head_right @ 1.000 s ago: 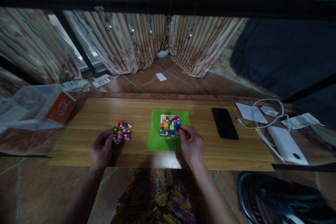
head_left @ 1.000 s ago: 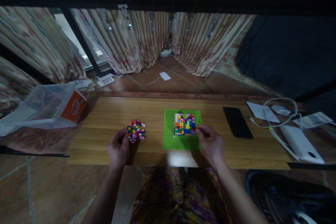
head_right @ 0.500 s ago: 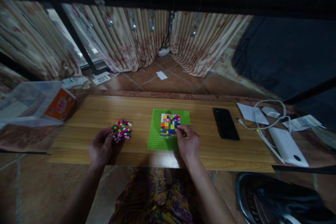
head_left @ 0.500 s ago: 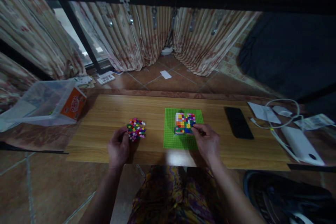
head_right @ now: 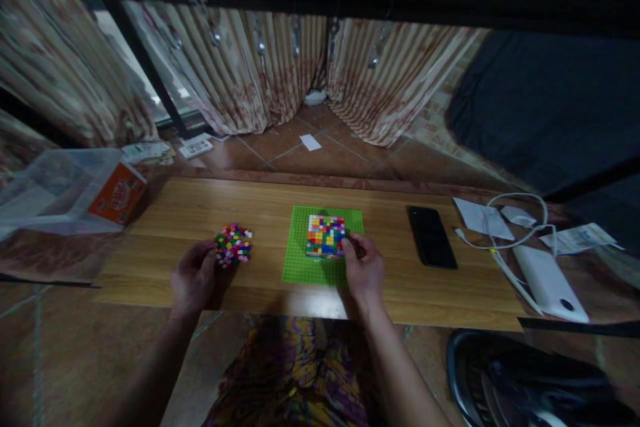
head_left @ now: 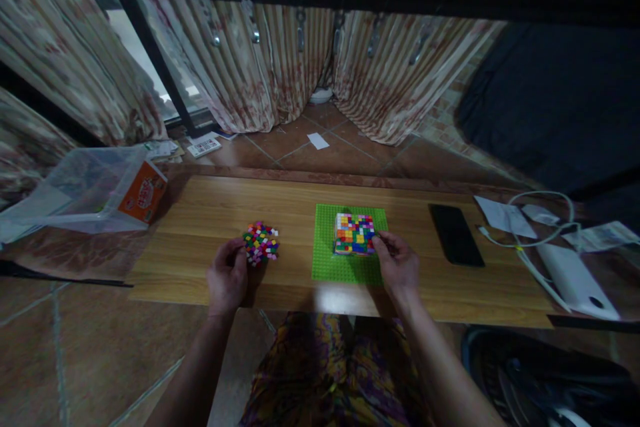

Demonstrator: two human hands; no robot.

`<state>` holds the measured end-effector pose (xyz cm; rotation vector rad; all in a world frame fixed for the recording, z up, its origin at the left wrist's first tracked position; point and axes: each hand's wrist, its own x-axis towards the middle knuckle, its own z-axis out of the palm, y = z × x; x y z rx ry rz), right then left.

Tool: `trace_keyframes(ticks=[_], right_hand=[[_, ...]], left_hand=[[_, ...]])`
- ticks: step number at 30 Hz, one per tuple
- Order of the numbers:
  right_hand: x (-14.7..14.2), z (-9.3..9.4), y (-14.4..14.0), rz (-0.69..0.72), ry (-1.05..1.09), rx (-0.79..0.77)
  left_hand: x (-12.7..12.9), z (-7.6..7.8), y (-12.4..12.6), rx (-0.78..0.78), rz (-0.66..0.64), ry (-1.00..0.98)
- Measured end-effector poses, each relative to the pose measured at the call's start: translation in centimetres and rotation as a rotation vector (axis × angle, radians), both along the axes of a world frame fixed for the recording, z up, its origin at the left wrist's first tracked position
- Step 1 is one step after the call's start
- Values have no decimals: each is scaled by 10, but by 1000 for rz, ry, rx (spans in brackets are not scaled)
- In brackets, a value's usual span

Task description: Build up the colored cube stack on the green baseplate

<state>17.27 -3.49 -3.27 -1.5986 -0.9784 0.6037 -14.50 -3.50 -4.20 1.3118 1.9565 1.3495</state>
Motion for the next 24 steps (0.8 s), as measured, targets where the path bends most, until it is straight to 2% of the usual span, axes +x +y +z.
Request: trace_keyframes(ticks=[4, 10, 18, 24], right_hand=[[-3, -1, 3, 4, 27, -6], [-2, 3, 0, 24, -54, -4], [-6, 1, 2, 24, 63, 9], [-9, 0, 5, 27, 50, 32]], left_hand=[[-2, -4, 0, 28, -14, 6], [-1, -3, 0, 22, -5, 11], [1, 2, -1, 21, -15, 32], [-1, -4, 0, 45, -21, 30]])
